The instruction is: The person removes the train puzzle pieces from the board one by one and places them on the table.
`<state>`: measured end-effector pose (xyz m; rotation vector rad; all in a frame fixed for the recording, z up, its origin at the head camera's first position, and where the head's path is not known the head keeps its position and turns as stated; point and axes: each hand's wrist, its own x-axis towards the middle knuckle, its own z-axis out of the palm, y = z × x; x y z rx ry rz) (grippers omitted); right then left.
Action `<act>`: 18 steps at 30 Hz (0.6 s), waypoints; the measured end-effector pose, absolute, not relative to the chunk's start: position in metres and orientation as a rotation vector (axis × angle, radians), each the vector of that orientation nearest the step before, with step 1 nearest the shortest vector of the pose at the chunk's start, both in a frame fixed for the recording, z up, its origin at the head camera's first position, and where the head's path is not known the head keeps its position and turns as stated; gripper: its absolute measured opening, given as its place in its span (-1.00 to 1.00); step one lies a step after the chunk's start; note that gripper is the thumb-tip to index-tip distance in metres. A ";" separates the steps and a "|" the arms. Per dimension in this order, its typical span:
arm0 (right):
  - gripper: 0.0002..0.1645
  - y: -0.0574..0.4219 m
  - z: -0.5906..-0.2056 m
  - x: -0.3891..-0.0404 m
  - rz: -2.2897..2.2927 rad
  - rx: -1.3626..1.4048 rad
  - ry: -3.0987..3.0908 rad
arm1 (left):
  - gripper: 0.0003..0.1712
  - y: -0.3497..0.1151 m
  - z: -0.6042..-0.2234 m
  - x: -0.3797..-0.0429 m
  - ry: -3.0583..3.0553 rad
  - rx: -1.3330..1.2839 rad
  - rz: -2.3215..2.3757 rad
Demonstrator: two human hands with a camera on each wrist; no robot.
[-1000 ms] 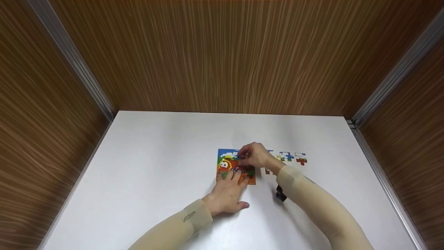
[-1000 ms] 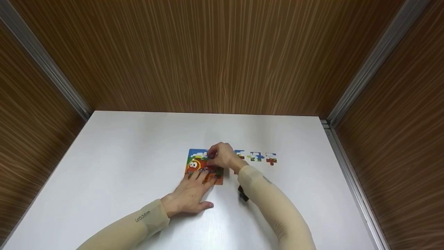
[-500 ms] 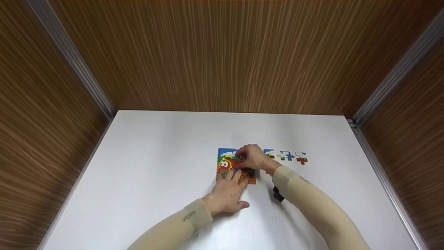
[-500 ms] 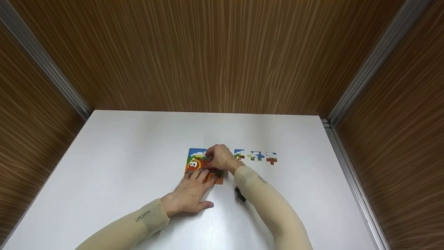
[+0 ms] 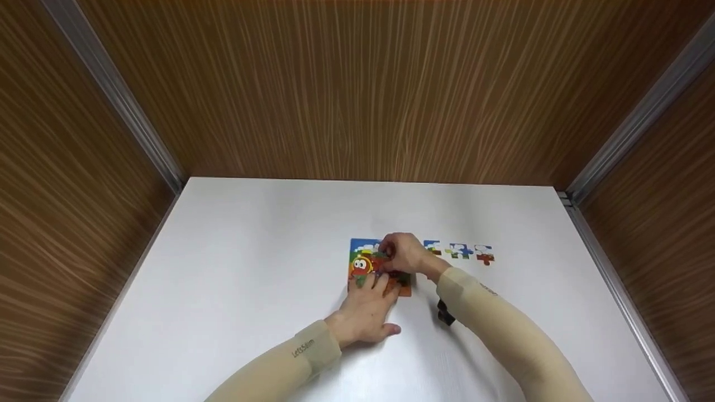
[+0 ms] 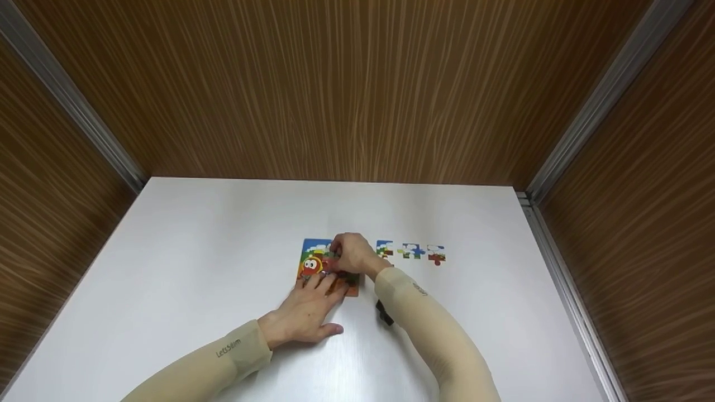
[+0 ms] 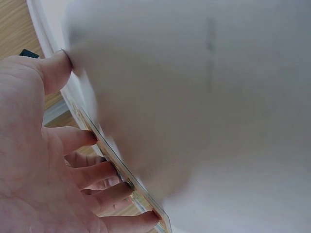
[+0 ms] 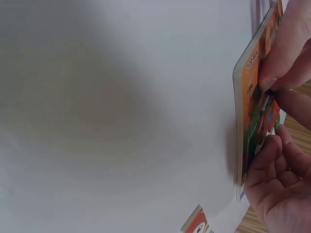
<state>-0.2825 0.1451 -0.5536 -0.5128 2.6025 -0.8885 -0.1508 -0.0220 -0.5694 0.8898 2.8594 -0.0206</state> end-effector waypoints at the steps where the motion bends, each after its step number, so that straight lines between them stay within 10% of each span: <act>1: -0.56 0.146 -0.554 -0.283 -0.899 -0.516 2.600 | 0.10 -0.022 -0.570 -0.151 2.864 0.893 -0.025; 18: -0.76 0.151 -0.555 -0.286 -1.297 -0.324 2.410 | 0.08 -0.022 -0.570 -0.152 2.828 0.869 0.035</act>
